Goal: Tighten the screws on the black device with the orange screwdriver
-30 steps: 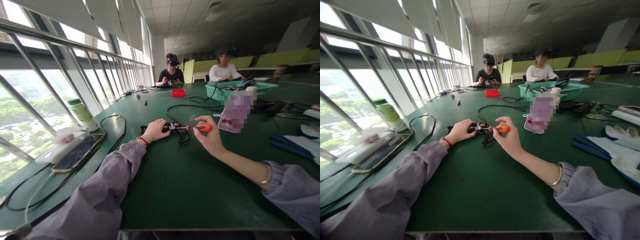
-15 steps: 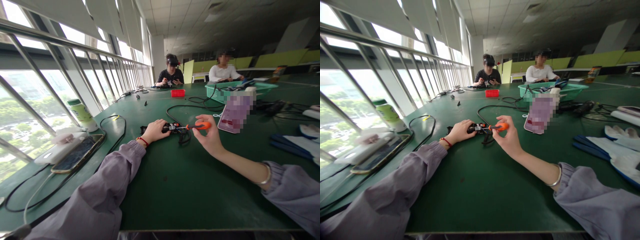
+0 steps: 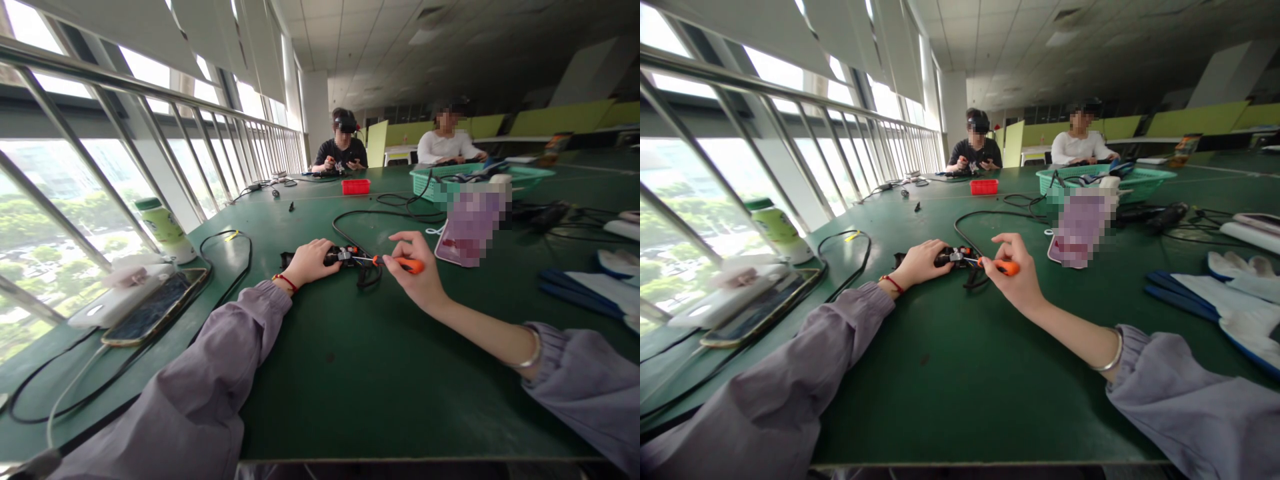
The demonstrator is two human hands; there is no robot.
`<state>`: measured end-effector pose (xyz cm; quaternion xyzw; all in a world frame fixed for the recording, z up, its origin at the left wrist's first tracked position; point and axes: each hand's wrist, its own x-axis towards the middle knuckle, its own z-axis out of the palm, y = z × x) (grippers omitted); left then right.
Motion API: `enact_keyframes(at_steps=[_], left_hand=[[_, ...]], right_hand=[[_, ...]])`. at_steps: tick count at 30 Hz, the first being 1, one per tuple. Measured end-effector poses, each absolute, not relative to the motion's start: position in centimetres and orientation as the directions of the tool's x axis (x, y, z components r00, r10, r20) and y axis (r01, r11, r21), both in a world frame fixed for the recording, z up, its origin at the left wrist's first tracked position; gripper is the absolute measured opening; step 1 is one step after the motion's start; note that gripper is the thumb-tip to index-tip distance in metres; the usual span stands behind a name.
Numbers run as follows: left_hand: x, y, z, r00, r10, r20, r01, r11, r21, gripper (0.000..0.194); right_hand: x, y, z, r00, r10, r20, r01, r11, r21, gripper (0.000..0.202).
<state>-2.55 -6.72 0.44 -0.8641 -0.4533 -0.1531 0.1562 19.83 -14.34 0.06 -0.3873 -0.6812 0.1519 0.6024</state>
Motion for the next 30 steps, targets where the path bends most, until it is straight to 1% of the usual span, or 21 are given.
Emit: enact_keyframes(at_steps=[2, 3, 4, 7, 9, 11, 14, 17, 19, 21, 23, 25, 26, 27, 28, 29, 30], left_hand=[[-2.6, -6.7, 0.4, 0.546, 0.731, 0.41, 0.829, -0.544, -0.133, 0.035], [-2.5, -6.7, 0.4, 0.547, 0.73, 0.41, 0.828, -0.545, -0.134, 0.035], [-2.5, -6.7, 0.3, 0.546, 0.729, 0.412, 0.828, -0.545, -0.134, 0.035], [-2.5, -6.7, 0.4, 0.544, 0.733, 0.409, 0.831, -0.539, -0.138, 0.034], [-2.5, -6.7, 0.4, 0.543, 0.737, 0.403, 0.833, -0.533, -0.147, 0.034], [-2.4, -6.8, 0.6, 0.548, 0.736, 0.397, 0.832, -0.528, -0.17, 0.035], [-2.3, -7.4, 0.7, 0.568, 0.719, 0.402, 0.823, -0.516, -0.24, 0.04], [-2.1, -8.6, 0.9, 0.591, 0.696, 0.407, 0.806, -0.49, -0.333, 0.047], [-1.7, -10.0, 1.2, 0.55, 0.72, 0.423, 0.832, -0.429, -0.352, 0.048], [-1.1, -11.9, 1.9, 0.471, 0.776, 0.42, 0.874, -0.343, -0.345, 0.045], [-0.2, -14.7, 2.9, 0.381, 0.826, 0.415, 0.907, -0.248, -0.34, 0.042], [0.4, -18.4, 3.7, 0.298, 0.839, 0.455, 0.939, -0.172, -0.299, 0.04], [0.5, -20.5, 4.0, 0.309, 0.818, 0.485, 0.941, -0.187, -0.283, 0.038], [0.4, -22.8, 4.0, 0.369, 0.779, 0.507, 0.925, -0.254, -0.284, 0.033], [0.1, -25.1, 3.7, 0.471, 0.716, 0.515, 0.882, -0.364, -0.3, 0.027], [-0.6, -27.3, 3.2, 0.599, 0.626, 0.499, 0.8, -0.499, -0.334, 0.021], [-1.4, -29.4, 2.5, 0.709, 0.54, 0.453, 0.701, -0.611, -0.368, 0.018]], right_hand=[[19.8, -14.5, 0.1, 0.02, 0.749, 0.663, 0.362, 0.613, -0.703, 0.015], [19.8, -14.5, 0.1, 0.022, 0.744, 0.668, 0.365, 0.616, -0.698, 0.014], [19.8, -14.5, 0.1, 0.031, 0.72, 0.693, 0.363, 0.638, -0.679, 0.015], [19.8, -14.1, -0.1, 0.047, 0.628, 0.777, 0.34, 0.722, -0.603, 0.03], [19.9, -14.0, -0.1, 0.038, 0.633, 0.773, 0.315, 0.727, -0.611, 0.036], [19.9, -14.2, 0.0, 0.001, 0.699, 0.715, 0.326, 0.676, -0.662, 0.03], [19.8, -14.7, 0.3, -0.028, 0.769, 0.638, 0.382, 0.598, -0.705, 0.013], [19.7, -14.8, 0.3, 0.002, 0.75, 0.662, 0.369, 0.615, -0.697, 0.014], [19.8, -14.5, 0.1, 0.053, 0.691, 0.721, 0.351, 0.663, -0.661, 0.021], [19.9, -14.1, -0.1, 0.081, 0.647, 0.758, 0.33, 0.701, -0.633, 0.029], [20.0, -14.0, -0.1, 0.059, 0.663, 0.746, 0.312, 0.698, -0.645, 0.032], [20.0, -14.1, 0.0, 0.014, 0.717, 0.697, 0.328, 0.655, -0.681, 0.023], [20.0, -14.3, 0.1, 0.004, 0.738, 0.674, 0.346, 0.632, -0.694, 0.017], [20.0, -14.5, 0.2, 0.002, 0.753, 0.658, 0.364, 0.612, -0.702, 0.011], [19.9, -14.6, 0.3, -0.002, 0.765, 0.645, 0.375, 0.598, -0.708, 0.008], [19.9, -14.8, 0.4, -0.007, 0.772, 0.636, 0.375, 0.591, -0.714, 0.008], [19.8, -14.9, 0.4, -0.014, 0.774, 0.633, 0.37, 0.592, -0.716, 0.008]])
